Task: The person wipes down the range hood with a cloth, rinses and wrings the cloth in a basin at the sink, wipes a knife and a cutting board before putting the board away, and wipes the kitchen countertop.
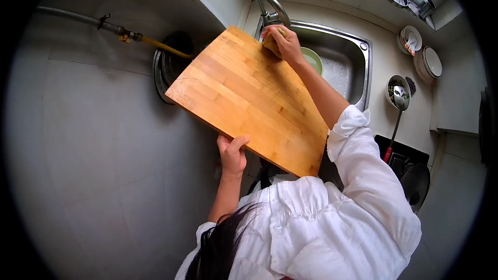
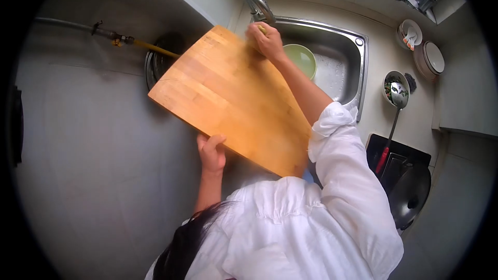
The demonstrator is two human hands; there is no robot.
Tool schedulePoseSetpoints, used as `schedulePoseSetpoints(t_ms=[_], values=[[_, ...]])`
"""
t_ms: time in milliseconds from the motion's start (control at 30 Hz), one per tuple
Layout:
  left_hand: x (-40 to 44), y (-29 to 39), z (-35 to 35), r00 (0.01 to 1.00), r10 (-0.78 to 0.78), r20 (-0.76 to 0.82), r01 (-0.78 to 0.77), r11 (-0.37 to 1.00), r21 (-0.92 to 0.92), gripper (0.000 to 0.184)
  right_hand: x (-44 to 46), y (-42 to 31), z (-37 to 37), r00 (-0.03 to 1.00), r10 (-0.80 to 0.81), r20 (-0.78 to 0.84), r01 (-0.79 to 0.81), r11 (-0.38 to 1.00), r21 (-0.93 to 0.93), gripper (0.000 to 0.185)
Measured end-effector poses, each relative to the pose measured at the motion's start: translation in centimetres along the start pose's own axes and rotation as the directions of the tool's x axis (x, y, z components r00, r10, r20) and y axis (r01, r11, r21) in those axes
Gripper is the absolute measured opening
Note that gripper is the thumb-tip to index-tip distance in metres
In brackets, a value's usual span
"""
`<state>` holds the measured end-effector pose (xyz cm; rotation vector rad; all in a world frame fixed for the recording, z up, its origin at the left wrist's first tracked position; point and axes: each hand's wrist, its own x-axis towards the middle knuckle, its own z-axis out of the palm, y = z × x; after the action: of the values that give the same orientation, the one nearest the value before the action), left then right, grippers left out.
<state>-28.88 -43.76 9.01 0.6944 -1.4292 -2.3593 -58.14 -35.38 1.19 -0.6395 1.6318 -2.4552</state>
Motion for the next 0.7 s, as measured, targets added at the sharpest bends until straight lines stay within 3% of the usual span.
schedulePoseSetpoints(t_ms=[67, 100, 133, 200, 267, 333, 400, 500, 600, 633, 667, 700], values=[[-0.2, -0.1, -0.5, 1.0, -0.017, 0.009, 0.017, 1.0, 0.015, 0.032, 0.1, 0.7, 1.7, 0.998, -0.01, -0.054, -0.017, 0.881, -0.473, 0.036], [-0.2, -0.1, -0.6, 1.0, 0.001, 0.025, -0.001, 1.0, 0.016, 0.032, -0.3, 1.1, 1.8, 0.998, -0.049, -0.042, 0.0, 0.648, -0.761, 0.038], [-0.1, -0.1, -0.5, 0.999, 0.017, 0.041, -0.018, 1.0, 0.017, 0.031, 0.0, 1.4, 2.4, 0.982, 0.12, -0.146, -0.189, 0.614, -0.766, 0.037], [-0.2, -0.2, 0.0, 1.0, 0.018, 0.014, -0.018, 1.0, -0.002, 0.033, -1.4, 0.0, 4.0, 0.957, 0.241, -0.163, -0.289, 0.71, -0.643, 0.04], [0.0, -0.5, 0.5, 1.0, 0.013, -0.01, -0.013, 1.0, -0.025, 0.035, -5.9, -4.7, 7.0, 0.896, 0.441, -0.05, -0.435, 0.851, -0.293, 0.049], [0.5, -0.6, 0.3, 0.997, -0.018, -0.077, 0.012, 0.997, -0.072, 0.04, -11.8, -6.2, 9.3, 0.997, 0.018, 0.081, 0.018, 0.907, -0.42, 0.055], [0.8, -0.6, -0.9, 0.995, -0.071, -0.065, 0.062, 0.989, -0.134, 0.043, -16.1, -10.1, 9.8, 0.967, -0.199, 0.16, 0.251, 0.855, -0.454, 0.049], [0.3, 0.3, 0.5, 0.99, -0.034, -0.134, 0.018, 0.993, -0.118, 0.042, -16.6, -10.0, 7.1, 0.987, 0.089, 0.137, 0.043, 0.671, -0.74, 0.037], [-0.1, 0.6, 0.3, 0.992, 0.022, -0.123, -0.031, 0.997, -0.07, 0.043, -13.2, -4.6, 1.0, 0.982, 0.187, 0.04, -0.049, 0.448, -0.893, 0.033], [-0.2, 0.9, 0.3, 0.992, 0.034, -0.126, -0.042, 0.998, -0.057, 0.043, -12.0, -2.8, -1.6, 0.941, 0.337, -0.032, -0.173, 0.398, -0.901, 0.03], [-0.4, 1.0, 0.2, 0.99, 0.048, -0.131, -0.055, 0.997, -0.045, 0.043, -11.9, -1.1, -4.0, 0.977, 0.207, -0.042, -0.126, 0.415, -0.901, 0.026], [-0.6, 1.0, -0.1, 0.989, 0.048, -0.138, -0.054, 0.998, -0.044, 0.043, -11.6, 0.9, -6.5, 0.975, 0.211, -0.07, -0.133, 0.306, -0.943, 0.027]])
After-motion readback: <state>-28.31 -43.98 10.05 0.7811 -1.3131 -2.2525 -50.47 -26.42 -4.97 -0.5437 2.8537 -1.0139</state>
